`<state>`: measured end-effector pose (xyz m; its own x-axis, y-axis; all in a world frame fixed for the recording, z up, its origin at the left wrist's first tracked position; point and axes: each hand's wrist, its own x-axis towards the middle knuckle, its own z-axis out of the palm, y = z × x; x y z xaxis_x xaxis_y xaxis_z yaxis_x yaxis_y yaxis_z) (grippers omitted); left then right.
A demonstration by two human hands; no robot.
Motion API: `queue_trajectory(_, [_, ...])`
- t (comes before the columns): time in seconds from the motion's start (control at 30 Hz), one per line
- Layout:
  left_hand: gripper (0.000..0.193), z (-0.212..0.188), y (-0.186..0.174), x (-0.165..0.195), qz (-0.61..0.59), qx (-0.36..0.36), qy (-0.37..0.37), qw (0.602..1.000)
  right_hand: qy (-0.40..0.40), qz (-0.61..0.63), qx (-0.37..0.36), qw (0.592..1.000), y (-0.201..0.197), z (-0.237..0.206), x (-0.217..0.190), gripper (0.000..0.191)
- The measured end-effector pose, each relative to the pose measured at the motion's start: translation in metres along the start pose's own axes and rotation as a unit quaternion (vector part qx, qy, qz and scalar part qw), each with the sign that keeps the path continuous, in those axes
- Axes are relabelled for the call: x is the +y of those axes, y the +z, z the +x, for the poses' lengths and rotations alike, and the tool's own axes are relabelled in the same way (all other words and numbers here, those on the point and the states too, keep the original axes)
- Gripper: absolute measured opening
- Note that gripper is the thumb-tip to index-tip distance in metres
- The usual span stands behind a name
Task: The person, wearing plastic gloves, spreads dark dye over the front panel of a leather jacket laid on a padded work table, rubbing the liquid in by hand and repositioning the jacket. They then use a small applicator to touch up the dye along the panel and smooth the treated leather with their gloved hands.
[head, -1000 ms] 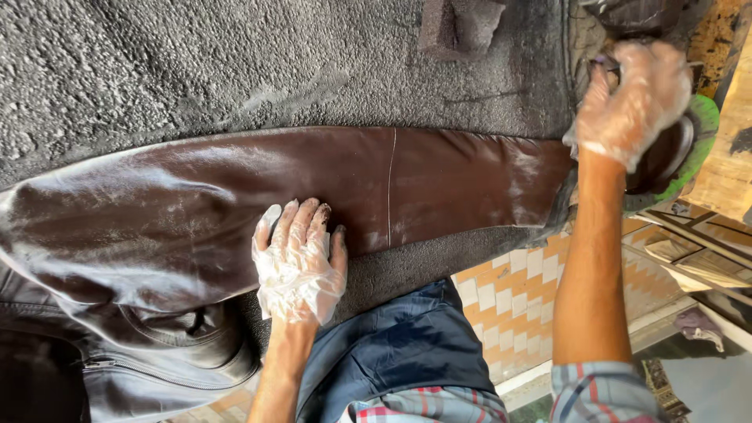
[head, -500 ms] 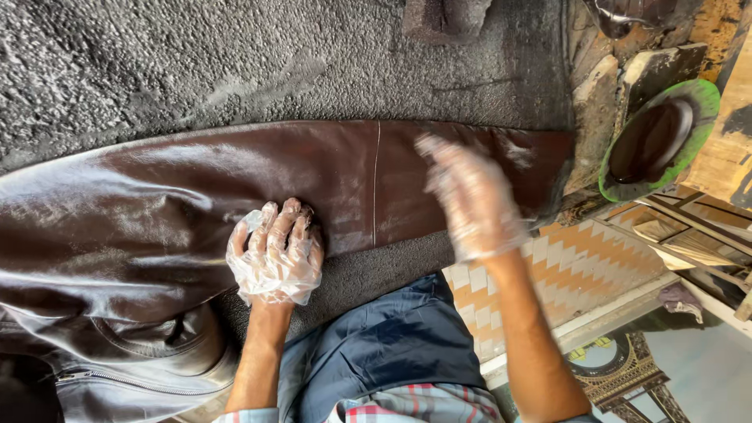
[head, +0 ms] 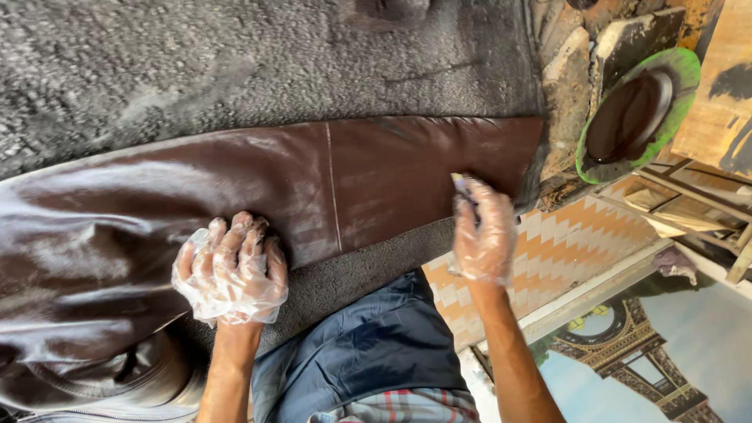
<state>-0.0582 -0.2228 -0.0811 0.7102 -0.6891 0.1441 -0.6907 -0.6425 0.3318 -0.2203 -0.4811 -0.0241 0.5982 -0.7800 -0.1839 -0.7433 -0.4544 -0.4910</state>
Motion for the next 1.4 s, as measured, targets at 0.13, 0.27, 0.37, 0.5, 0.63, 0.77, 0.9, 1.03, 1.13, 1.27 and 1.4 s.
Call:
queue_trajectory(0.13, [0.022, 0.013, -0.004, 0.029, -0.042, -0.007, -0.001, 0.999, -0.036, -0.017, -0.013, 0.999, -0.012, 0.0, 0.029, 0.035])
queue_trajectory(0.27, [0.03, 0.025, 0.008, 0.07, -0.116, -0.082, 0.122, 0.982, -0.03, -0.003, -0.01, 1.0, -0.012, -0.006, 0.04, 0.032])
queue_trajectory(0.37, [0.041, 0.03, 0.019, 0.088, -0.136, -0.176, 0.139, 0.965, -0.01, 0.019, -0.013, 1.0, -0.011, -0.007, 0.045, 0.032])
queue_trajectory(0.5, [0.04, 0.029, 0.027, 0.096, -0.135, -0.184, 0.141, 0.963, -0.014, 0.05, -0.018, 0.998, -0.01, -0.007, 0.051, 0.03])
queue_trajectory(0.63, [0.043, 0.023, 0.029, 0.094, -0.124, -0.195, 0.139, 0.963, 0.002, 0.06, -0.026, 0.998, -0.01, -0.008, 0.053, 0.033])
queue_trajectory(0.77, [0.043, 0.02, 0.033, 0.094, -0.123, -0.189, 0.133, 0.965, -0.003, 0.085, -0.026, 0.996, -0.011, -0.008, 0.052, 0.03])
queue_trajectory(0.9, [0.045, 0.019, 0.035, 0.094, -0.126, -0.195, 0.13, 0.964, -0.013, 0.058, -0.025, 0.998, -0.012, -0.007, 0.05, 0.032])
queue_trajectory(1.03, [0.046, 0.019, 0.035, 0.093, -0.127, -0.196, 0.132, 0.963, -0.038, 0.077, -0.02, 0.996, -0.01, -0.006, 0.051, 0.025])
queue_trajectory(1.13, [0.045, 0.018, 0.035, 0.093, -0.13, -0.2, 0.128, 0.963, -0.037, 0.101, -0.02, 0.994, -0.008, -0.008, 0.052, 0.025])
queue_trajectory(1.27, [0.044, 0.018, 0.035, 0.092, -0.136, -0.193, 0.126, 0.964, -0.019, 0.064, -0.018, 0.998, -0.006, -0.01, 0.052, 0.029])
queue_trajectory(1.4, [0.043, 0.018, 0.034, 0.092, -0.141, -0.198, 0.122, 0.962, -0.026, 0.063, -0.032, 0.997, -0.007, -0.011, 0.051, 0.032])
